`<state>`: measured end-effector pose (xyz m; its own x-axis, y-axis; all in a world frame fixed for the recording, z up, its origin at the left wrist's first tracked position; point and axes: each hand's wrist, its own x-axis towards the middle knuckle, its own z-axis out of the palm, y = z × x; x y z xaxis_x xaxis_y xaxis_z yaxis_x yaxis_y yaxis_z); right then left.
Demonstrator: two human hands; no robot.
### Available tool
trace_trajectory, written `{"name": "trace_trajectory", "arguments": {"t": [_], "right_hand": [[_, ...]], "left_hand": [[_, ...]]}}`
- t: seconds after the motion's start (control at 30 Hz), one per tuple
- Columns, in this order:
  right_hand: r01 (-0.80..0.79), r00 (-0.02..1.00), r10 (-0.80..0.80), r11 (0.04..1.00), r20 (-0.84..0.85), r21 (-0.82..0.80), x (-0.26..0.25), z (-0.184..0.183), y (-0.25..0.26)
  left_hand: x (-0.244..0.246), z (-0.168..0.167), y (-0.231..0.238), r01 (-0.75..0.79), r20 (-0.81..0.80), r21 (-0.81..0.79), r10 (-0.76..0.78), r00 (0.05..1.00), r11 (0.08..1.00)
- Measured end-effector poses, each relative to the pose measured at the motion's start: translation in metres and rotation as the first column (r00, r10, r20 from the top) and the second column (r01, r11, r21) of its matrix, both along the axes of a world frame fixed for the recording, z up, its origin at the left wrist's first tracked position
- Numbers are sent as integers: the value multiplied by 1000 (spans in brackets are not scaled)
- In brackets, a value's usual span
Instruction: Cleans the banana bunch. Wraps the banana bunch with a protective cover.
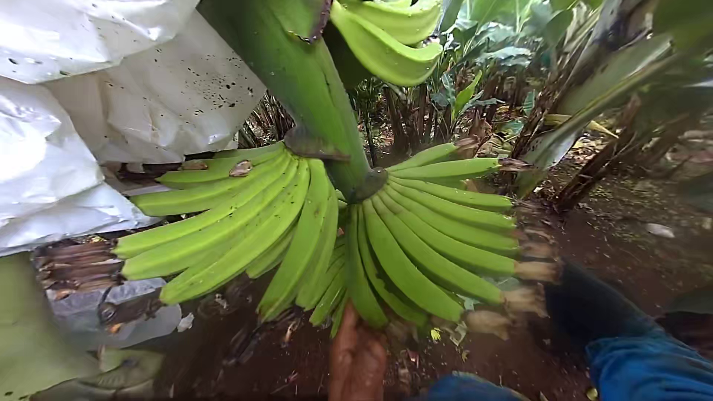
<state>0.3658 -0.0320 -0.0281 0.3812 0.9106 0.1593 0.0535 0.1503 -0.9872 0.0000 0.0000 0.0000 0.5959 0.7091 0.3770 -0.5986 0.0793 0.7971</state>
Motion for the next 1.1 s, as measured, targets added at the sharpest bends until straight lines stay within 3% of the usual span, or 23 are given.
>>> {"name": "trace_trajectory", "arguments": {"t": [0.03, 0.17, 0.27, 0.33, 0.4, 0.43, 0.5, 0.53, 0.6, 0.67, 0.77, 0.93, 1.03, 1.1], "right_hand": [[175, 984, -171, 972, 41, -156, -26, 24, -12], [291, 876, -225, 952, 427, -96, -42, 9, -46], [200, 829, -153, 979, 538, -29, -57, 37, -49], [290, 767, -105, 936, 633, -197, -56, 83, -35], [314, 680, 11, 899, 733, -305, -22, 102, -28], [329, 619, -12, 912, 785, -245, -1, 104, -26], [391, 514, -228, 920, 827, 10, 27, 121, -20], [395, 500, -321, 911, 804, 118, 32, 137, -16], [295, 527, -351, 930, 774, 221, 29, 176, 0], [97, 509, -222, 975, 831, 200, 18, 207, 30], [-129, 412, 75, 991, 908, -24, -9, 226, 92], [-208, 268, 524, 851, 808, -483, -71, 222, 153], [-294, 203, 547, 825, 812, -482, -93, 226, 152], [-294, 227, 487, 860, 844, -417, -95, 228, 148]], "left_hand": [[-2, 3, 2, -6, 0, 3, 6, 1000, 1000], [-7, 12, 6, -172, -122, 130, 188, 975, 976], [-11, 9, 15, -278, -202, 257, 332, 921, 926], [-13, 11, 29, -302, -243, 282, 372, 896, 911], [-11, 18, 46, -329, -274, 306, 413, 869, 894], [-8, 24, 55, -344, -285, 315, 434, 855, 885], [1, 38, 70, -390, -291, 304, 475, 831, 869], [7, 44, 76, -405, -310, 291, 486, 817, 867], [20, 54, 86, -395, -328, 270, 469, 820, 878], [32, 62, 91, -386, -301, 276, 461, 835, 880], [45, 71, 93, -402, -280, 257, 465, 840, 879], [53, 86, 96, -287, -393, 228, 357, 847, 931], [52, 94, 98, -249, -411, 219, 321, 854, 943], [53, 95, 100, -234, -408, 221, 307, 860, 947]]}}
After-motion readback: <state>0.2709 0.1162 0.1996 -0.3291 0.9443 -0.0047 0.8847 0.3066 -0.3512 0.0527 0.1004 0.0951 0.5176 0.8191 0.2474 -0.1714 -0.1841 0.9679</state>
